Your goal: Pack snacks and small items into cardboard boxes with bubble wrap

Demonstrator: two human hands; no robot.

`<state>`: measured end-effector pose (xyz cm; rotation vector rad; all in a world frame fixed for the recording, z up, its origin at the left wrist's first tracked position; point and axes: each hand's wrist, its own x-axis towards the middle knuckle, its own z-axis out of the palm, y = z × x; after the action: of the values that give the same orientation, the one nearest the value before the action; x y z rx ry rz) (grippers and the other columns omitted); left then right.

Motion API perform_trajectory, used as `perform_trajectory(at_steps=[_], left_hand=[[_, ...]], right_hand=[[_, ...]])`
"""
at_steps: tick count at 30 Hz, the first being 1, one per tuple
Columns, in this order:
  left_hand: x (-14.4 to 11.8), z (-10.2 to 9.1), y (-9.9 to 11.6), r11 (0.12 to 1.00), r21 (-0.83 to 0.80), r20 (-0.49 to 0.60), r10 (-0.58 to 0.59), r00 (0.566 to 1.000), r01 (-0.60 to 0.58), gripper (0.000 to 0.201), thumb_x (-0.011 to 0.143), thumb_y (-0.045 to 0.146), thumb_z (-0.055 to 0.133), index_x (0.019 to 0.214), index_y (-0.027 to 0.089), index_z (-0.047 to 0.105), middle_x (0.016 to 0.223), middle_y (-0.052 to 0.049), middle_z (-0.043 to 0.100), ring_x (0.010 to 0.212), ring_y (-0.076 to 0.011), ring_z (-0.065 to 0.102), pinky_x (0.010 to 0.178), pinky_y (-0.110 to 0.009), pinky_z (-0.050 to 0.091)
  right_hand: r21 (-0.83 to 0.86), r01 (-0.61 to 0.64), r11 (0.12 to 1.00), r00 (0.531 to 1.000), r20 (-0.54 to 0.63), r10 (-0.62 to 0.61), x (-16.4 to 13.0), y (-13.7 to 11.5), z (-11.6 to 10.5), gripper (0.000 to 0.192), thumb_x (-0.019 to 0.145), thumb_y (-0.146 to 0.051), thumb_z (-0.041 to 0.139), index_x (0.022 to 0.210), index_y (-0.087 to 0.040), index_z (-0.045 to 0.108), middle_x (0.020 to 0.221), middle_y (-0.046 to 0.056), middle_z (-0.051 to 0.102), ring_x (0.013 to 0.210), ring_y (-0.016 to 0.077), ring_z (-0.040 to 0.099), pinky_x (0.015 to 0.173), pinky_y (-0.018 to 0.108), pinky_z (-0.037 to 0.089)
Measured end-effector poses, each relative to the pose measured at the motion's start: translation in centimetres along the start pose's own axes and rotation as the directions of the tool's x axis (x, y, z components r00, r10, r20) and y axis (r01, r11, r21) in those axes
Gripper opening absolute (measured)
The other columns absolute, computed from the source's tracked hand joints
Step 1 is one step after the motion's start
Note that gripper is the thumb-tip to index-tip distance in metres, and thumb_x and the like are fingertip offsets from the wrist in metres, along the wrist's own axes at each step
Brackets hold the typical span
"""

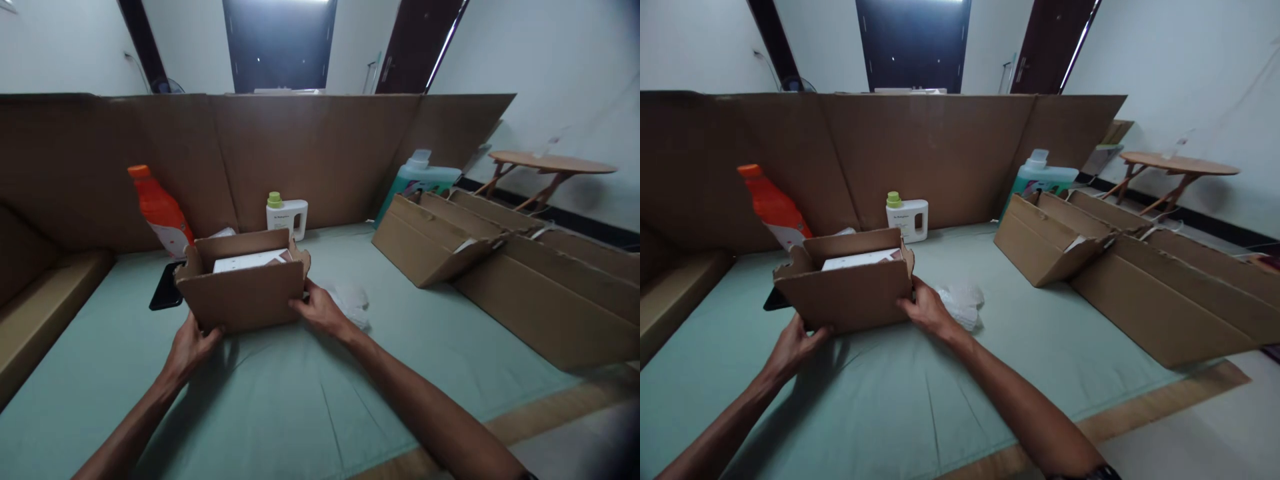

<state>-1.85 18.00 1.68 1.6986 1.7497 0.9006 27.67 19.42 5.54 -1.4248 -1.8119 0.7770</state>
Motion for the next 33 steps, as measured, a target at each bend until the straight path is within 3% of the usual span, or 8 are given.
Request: perform_trajectory(at_steps=[3, 6, 11, 15, 21, 25, 29, 33], left_hand=[[2.8, 1.3, 0.6, 0.998, -0.036, -0.001, 0.049, 0.999, -0.049, 0.064, 0.070, 0.051, 0.060, 0.121, 0.014, 0.049, 0.102, -0.011, 0.068, 0.087, -0.0280, 0.066, 0.074, -0.038, 0.052], [2.9, 2.0, 0.2, 0.998, -0.044, 0.031, 0.041, 0.999, -0.040, 0.068, 0.073, 0.049, 0.059, 0.130, 0.014, 0.047, 0.109, -0.013, 0.067, 0.093, -0.0287, 0.067, 0.079, -0.041, 0.053], [-2.4, 2.1, -2.1, 0.998, -0.055, 0.002, 0.039, 0.999, -0.039, 0.083, 0.080, 0.044, 0.062, 0.153, 0.021, 0.028, 0.141, -0.021, 0.054, 0.130, -0.0352, 0.055, 0.102, -0.053, 0.047], [-6.5, 2.2, -2.5, 0.976, 0.015, -0.028, 0.218, 0.976, -0.218, 0.069, 0.087, 0.041, 0.058, 0.150, 0.022, 0.037, 0.145, -0.020, 0.052, 0.133, -0.0366, 0.052, 0.107, -0.058, 0.045], [-9.8, 2.3, -1.2, 0.914, 0.116, 0.015, 0.391, 0.920, -0.390, 0.042, 0.093, 0.036, 0.055, 0.133, 0.024, 0.058, 0.143, -0.014, 0.056, 0.128, -0.0326, 0.057, 0.101, -0.055, 0.053], [-11.1, 3.5, -0.2, 0.887, 0.108, 0.059, 0.445, 0.893, -0.449, 0.037, 0.092, 0.033, 0.055, 0.126, 0.021, 0.063, 0.139, -0.015, 0.058, 0.125, -0.0321, 0.060, 0.098, -0.054, 0.055], [-12.2, 4.5, 1.3, 0.880, 0.054, 0.091, 0.467, 0.880, -0.472, 0.036, 0.092, 0.030, 0.053, 0.126, 0.022, 0.064, 0.141, -0.015, 0.057, 0.127, -0.0302, 0.058, 0.100, -0.052, 0.054], [-13.0, 4.3, 1.9, 0.910, 0.009, 0.154, 0.408, 0.900, -0.414, 0.037, 0.091, 0.030, 0.055, 0.126, 0.022, 0.064, 0.143, -0.015, 0.056, 0.128, -0.0309, 0.057, 0.103, -0.053, 0.052]], right_hand=[[-0.019, 0.013, 1.000, 1.000, -0.027, -0.014, 1.6, 0.8, -1.3, 0.043, 0.081, -0.022, 0.060, 0.123, -0.015, 0.061, 0.117, 0.013, 0.072, 0.102, 0.0264, 0.068, 0.086, 0.039, 0.054], [-0.068, 0.061, 0.996, 0.995, -0.069, -0.065, 1.1, 2.0, -4.3, 0.038, 0.084, -0.025, 0.059, 0.121, -0.018, 0.066, 0.137, 0.014, 0.063, 0.126, 0.0279, 0.058, 0.105, 0.045, 0.046], [-0.512, 0.070, 0.856, 0.995, -0.029, -0.099, -1.6, 6.3, -9.0, 0.045, 0.078, -0.035, 0.071, 0.122, -0.023, 0.068, 0.140, 0.012, 0.062, 0.129, 0.0297, 0.056, 0.106, 0.047, 0.044], [-0.626, -0.017, 0.780, 0.995, -0.091, -0.051, -2.5, 8.0, -9.8, 0.023, 0.083, -0.023, 0.058, 0.098, -0.021, 0.074, 0.117, 0.012, 0.074, 0.110, 0.0294, 0.067, 0.090, 0.045, 0.051], [-0.736, -0.025, 0.677, 0.978, -0.159, -0.137, -2.0, 3.5, -11.7, 0.026, 0.087, -0.022, 0.048, 0.094, -0.018, 0.073, 0.110, 0.012, 0.076, 0.107, 0.0286, 0.065, 0.090, 0.041, 0.042], [-0.816, 0.000, 0.579, 0.981, -0.112, -0.158, 1.6, -0.2, -12.1, 0.024, 0.083, -0.019, 0.050, 0.085, -0.017, 0.073, 0.103, 0.014, 0.076, 0.105, 0.0305, 0.061, 0.086, 0.040, 0.035], [-0.859, 0.003, 0.512, 0.983, -0.090, -0.157, 5.2, -3.2, -12.2, 0.024, 0.081, -0.015, 0.051, 0.085, -0.016, 0.074, 0.094, 0.015, 0.077, 0.092, 0.0294, 0.064, 0.081, 0.040, 0.033], [-0.856, 0.010, 0.517, 0.967, -0.122, -0.222, 3.8, -5.9, -13.3, 0.027, 0.086, -0.019, 0.048, 0.095, -0.015, 0.074, 0.090, 0.015, 0.076, 0.085, 0.0284, 0.065, 0.082, 0.041, 0.036]])
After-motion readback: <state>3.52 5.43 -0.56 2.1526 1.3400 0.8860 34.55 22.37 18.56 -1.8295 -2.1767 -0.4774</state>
